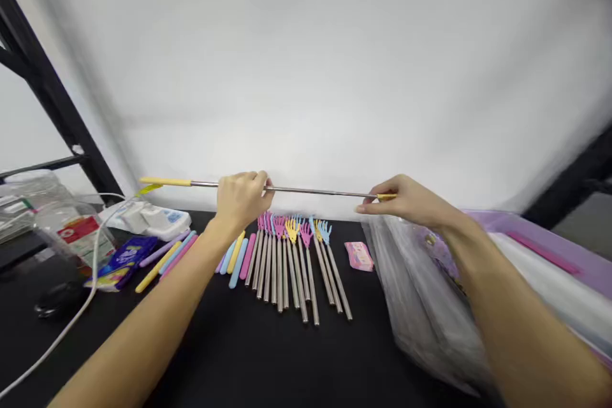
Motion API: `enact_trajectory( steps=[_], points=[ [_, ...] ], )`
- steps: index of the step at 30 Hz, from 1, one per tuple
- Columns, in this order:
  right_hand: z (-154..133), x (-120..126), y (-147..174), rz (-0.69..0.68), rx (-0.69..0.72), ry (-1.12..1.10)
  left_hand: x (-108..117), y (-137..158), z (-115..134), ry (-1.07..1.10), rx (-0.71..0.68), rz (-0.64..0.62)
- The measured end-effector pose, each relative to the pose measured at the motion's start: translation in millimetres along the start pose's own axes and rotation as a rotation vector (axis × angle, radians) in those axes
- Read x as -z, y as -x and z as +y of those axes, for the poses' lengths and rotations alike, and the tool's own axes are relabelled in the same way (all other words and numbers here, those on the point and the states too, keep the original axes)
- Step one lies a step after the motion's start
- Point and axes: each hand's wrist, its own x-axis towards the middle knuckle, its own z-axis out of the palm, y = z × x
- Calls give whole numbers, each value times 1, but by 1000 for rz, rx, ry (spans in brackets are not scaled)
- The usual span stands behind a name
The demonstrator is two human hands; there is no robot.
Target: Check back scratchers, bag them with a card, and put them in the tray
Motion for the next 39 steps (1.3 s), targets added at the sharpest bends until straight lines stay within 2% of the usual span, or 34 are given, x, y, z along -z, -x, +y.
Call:
enact_trajectory(
  steps=[3,7,9,12,14,16,18,20,22,25,27,29,31,35,37,39],
  points=[
    [-11,-5,0,0,24,-32,-1,4,13,36,-66,-48],
    [-32,-28,-7,-32,101,-4,5,5,46,143,-205,-91],
    [-37,-38,-10,-50,126,-6,8,3,55,173,-254,-81],
    [-28,-34,-9,-69,126,-83,8,-1,41,119,-231,-57],
    [-15,-21,-5,-52,95,-103,4,0,20,41,-120,-59],
    [-5,-8,-1,-34,62,-77,-1,2,1,-9,-16,-116],
    [-2,-2,1,-16,41,-27,-4,4,-5,-18,33,-206],
    [-9,-8,-1,-5,42,14,-5,6,4,2,13,-286],
    [-21,-23,-6,-12,71,35,-2,6,25,43,-56,-332],
    [-37,-51,-15,-19,127,77,2,7,56,109,-144,-333],
    [-41,-63,-20,-24,176,44,2,8,65,119,-171,-309],
    [-37,-63,-21,-55,206,4,0,9,60,116,-219,-286],
    [-30,-54,-19,-85,197,-31,-4,9,41,95,-239,-272],
    [-14,-28,-13,-64,135,-65,-13,4,0,-3,-93,-259],
    [-12,-25,-14,-29,123,-55,-13,2,-4,-23,-53,-232],
    [-13,-30,-17,-1,125,-57,-11,1,8,-13,-92,-174]
  ],
)
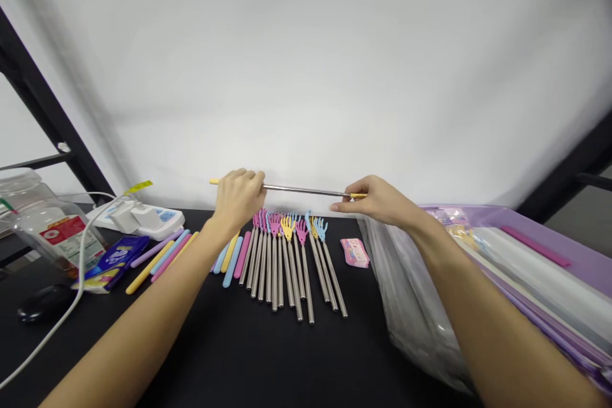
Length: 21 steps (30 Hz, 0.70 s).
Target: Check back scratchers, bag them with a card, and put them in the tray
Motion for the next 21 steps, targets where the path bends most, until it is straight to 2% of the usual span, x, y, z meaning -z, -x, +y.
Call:
enact_trajectory(
  steps=[2,4,6,8,10,12,15,17,19,21],
  points=[
    [-2,-7,-3,10,13,-21,3,-1,15,18,-71,60],
    [-1,-8,-2,-23,24,-53,4,0,20,42,-108,77],
    [1,-1,3,-24,18,-63,2,1,7,43,-84,62],
    [5,8,10,9,-10,-48,0,2,-14,6,67,76],
    [6,14,13,50,-35,-28,0,1,-27,2,129,112],
    [3,11,10,64,-27,-30,3,-1,-22,21,83,145],
    [-6,-1,2,60,5,-42,11,-4,3,37,-56,164],
    [-9,-4,1,41,22,-56,13,-4,9,27,-103,159],
    [-7,1,5,31,22,-71,11,-3,-2,7,-111,151],
    [-3,10,12,23,-2,-66,6,0,-23,-3,-11,175]
  ],
)
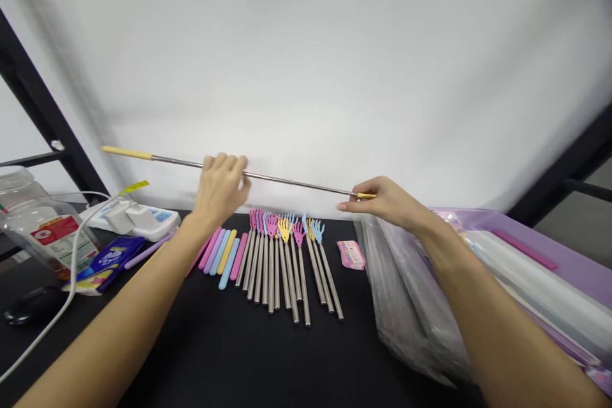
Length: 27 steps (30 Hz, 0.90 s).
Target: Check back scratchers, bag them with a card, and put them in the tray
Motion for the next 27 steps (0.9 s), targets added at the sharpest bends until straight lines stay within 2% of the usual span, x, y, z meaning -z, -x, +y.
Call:
enact_trajectory(
  steps=[2,4,6,10,12,19,23,27],
  points=[
    [3,8,5,4,-36,24,-4,3,-16,-7,64,-19],
    [4,10,5,23,-57,47,-5,3,-16,-8,99,-29],
    [2,6,2,39,-54,57,-3,1,-1,5,82,-17],
    [-3,-5,-7,11,-12,41,5,-5,40,70,-87,-26],
    [-3,-6,-7,-29,-3,13,6,-7,46,70,-131,-41],
    [6,5,0,-30,-48,37,-8,-2,16,56,-39,-48],
    [11,9,1,-12,-59,60,-13,-1,18,65,-20,-57],
    [10,10,1,8,-85,92,-8,-2,28,73,9,-47]
  ],
)
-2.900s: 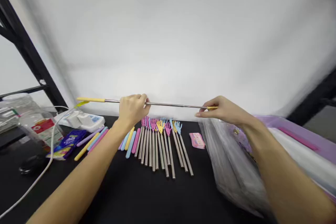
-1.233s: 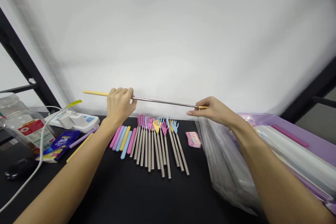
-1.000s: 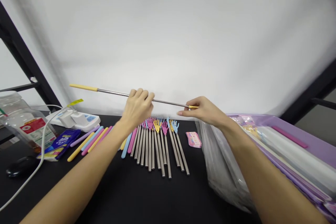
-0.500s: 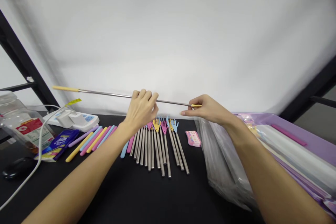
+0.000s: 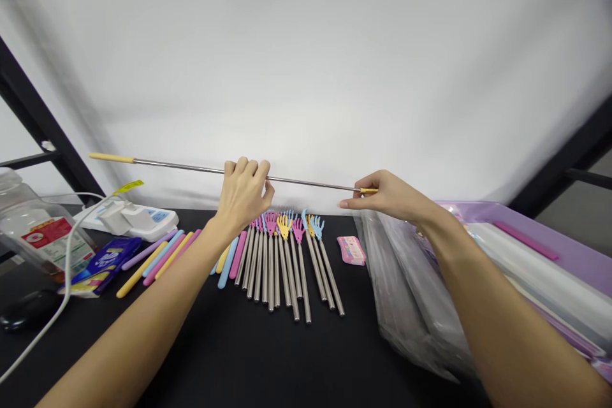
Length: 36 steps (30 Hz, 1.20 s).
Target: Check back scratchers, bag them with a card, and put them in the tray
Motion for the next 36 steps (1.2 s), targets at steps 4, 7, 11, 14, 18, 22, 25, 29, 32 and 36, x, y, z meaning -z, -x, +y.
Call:
enact_trajectory(
  steps=[4,7,11,14,18,22,25,29,32,36],
  points=[
    [-17,-18,-6,-40,65,9,8,0,28,33,-72,-18],
    [-30,-34,-14,-28,114,25,10,-1,49,105,-154,-38],
    [-22,-23,-12,-48,106,-10,7,-1,32,53,-235,-23],
    [-2,3,0,-4,36,33,2,4,-7,-66,-15,-20],
    [11,21,12,-15,-22,56,-2,12,-31,-72,125,-68],
    [-5,6,6,-25,16,81,8,8,-1,-19,52,-122],
    [-16,-9,0,-44,71,55,16,1,17,53,-29,-109],
    [-7,-6,1,-36,89,50,13,3,-3,24,-66,-68],
    [7,8,6,-38,29,66,7,11,-25,-43,113,-136],
    [9,17,9,-16,-15,139,6,14,-22,0,133,-273]
  ],
)
